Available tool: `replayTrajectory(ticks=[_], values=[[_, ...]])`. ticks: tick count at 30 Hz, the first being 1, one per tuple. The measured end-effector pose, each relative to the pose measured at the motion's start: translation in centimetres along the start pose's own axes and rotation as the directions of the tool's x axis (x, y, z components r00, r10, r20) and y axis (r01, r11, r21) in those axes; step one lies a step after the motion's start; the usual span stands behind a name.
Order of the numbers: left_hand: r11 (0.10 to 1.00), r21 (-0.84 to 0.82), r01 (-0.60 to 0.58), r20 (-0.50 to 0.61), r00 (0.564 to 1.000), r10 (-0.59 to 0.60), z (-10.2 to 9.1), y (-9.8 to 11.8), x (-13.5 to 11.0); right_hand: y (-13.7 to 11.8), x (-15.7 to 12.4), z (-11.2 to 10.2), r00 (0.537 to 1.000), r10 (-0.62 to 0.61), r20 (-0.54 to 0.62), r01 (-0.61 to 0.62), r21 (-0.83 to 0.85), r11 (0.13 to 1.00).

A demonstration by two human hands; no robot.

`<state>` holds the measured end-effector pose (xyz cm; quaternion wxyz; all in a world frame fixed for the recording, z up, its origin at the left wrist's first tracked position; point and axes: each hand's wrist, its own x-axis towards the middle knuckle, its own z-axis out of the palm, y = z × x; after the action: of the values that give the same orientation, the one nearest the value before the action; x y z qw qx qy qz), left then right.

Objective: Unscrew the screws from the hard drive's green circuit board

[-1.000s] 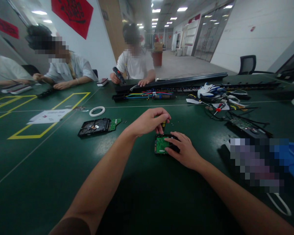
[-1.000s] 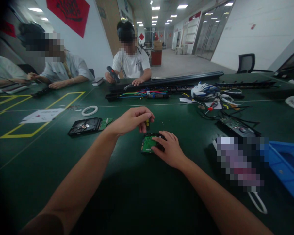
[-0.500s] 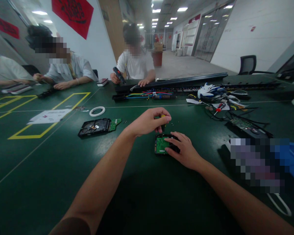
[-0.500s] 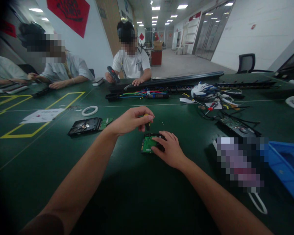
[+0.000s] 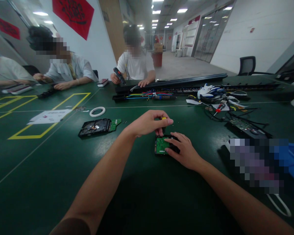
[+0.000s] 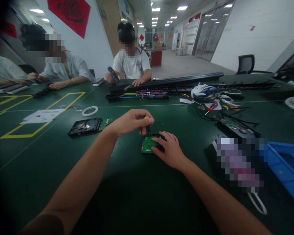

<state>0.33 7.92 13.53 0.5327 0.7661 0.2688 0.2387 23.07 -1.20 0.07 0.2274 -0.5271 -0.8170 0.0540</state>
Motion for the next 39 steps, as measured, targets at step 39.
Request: replayTrajectory(ticks=[39], values=[[0.999,0.027,0.028,-0.097,0.995,-0.025,0.10,-0.40,0.26,-0.16,0.05,-0.09,1.000,0.008,-0.008,-0.008,0.000,1.000]])
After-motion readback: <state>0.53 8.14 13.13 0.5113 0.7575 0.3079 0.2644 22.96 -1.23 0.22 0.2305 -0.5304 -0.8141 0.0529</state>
